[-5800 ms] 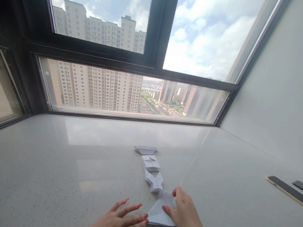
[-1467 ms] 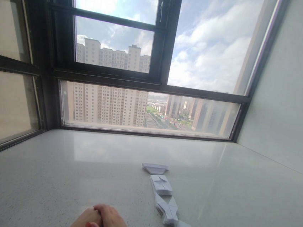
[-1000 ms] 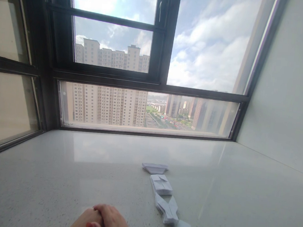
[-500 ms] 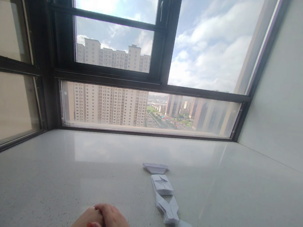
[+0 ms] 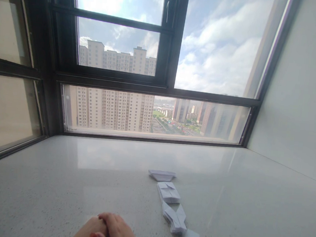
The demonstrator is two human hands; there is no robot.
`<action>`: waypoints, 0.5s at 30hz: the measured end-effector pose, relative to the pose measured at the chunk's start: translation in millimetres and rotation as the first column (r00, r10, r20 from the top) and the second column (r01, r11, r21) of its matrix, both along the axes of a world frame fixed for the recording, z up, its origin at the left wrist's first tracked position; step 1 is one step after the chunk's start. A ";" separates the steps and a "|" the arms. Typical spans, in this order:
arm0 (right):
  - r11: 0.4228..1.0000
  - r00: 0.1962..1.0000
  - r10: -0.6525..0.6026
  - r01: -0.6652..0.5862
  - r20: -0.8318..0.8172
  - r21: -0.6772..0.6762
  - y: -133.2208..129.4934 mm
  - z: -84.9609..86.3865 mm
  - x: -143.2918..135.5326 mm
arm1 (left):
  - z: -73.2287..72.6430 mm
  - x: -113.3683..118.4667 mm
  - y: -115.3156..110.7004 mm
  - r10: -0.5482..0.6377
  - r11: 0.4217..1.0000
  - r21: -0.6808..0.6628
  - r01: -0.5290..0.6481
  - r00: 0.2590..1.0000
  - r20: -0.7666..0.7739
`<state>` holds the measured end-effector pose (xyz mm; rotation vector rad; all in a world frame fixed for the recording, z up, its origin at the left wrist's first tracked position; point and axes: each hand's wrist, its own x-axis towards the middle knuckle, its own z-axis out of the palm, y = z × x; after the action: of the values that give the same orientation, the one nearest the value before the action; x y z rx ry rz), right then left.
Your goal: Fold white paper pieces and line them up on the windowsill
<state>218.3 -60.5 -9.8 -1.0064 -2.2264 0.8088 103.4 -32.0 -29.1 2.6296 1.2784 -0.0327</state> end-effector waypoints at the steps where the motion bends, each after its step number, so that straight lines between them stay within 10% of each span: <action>1: 1.000 1.000 -0.001 0.001 0.000 -0.003 -0.2 0.3 0.1 | 0.3 0.2 -0.3 0.010 1.000 0.000 -0.010 1.000 -0.007; 15: 1.000 1.000 0.016 -0.016 0.008 0.012 1.0 -2.1 0.8 | -7.6 -1.8 2.0 -0.016 0.998 0.053 0.016 1.000 -0.011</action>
<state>219.1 -59.5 -11.9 -0.9890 -2.2463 0.7981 101.5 -30.0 -36.7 2.6877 1.2786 -0.0161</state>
